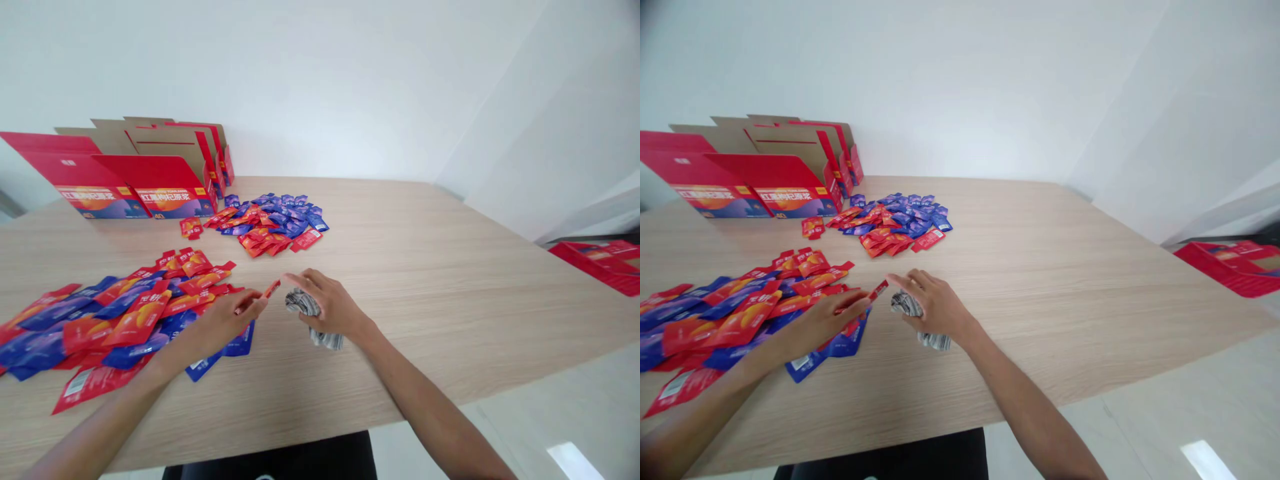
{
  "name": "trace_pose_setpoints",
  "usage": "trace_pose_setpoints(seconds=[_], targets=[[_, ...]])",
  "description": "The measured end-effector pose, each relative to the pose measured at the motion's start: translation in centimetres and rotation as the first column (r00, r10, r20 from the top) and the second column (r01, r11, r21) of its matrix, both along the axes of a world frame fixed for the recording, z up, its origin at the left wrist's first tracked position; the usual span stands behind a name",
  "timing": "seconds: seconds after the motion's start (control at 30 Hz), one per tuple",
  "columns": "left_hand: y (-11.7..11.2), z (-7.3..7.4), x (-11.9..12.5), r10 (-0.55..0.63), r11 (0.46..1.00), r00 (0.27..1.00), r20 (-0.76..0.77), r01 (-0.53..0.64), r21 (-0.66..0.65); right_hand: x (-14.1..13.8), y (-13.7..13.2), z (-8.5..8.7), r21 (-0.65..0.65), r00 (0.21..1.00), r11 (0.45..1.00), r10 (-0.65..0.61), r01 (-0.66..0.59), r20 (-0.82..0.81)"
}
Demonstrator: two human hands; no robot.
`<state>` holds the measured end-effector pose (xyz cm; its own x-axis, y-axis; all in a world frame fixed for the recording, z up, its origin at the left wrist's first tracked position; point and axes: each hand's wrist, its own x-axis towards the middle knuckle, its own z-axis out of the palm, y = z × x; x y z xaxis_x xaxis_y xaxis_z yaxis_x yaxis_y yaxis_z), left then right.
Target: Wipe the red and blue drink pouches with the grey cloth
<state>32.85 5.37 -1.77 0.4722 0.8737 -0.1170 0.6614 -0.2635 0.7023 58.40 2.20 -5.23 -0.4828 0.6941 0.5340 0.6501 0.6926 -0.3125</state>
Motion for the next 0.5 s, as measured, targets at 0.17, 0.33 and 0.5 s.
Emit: trace_pose_setpoints(seconds=[0.17,0.33,0.5], targets=[[-0.6,-0.1,1.4,-0.076,0.997,0.979,-0.189,0.073,-0.028,-1.8,-0.5,-0.7,0.001,0.996,0.998,-0.057,0.057,0.066],[-0.8,0.1,2.7,-0.099,0.979,0.991,-0.09,0.081,-0.187,-2.3,-0.7,-0.7,-0.014,0.979,0.98,-0.2,0.199,-0.045],[-0.3,-2.5,3.4,-0.067,0.819,0.904,0.422,0.291,-0.494,-1.2,-0.1,-0.8,-0.057,0.934,0.96,-0.281,0.275,-0.222]])
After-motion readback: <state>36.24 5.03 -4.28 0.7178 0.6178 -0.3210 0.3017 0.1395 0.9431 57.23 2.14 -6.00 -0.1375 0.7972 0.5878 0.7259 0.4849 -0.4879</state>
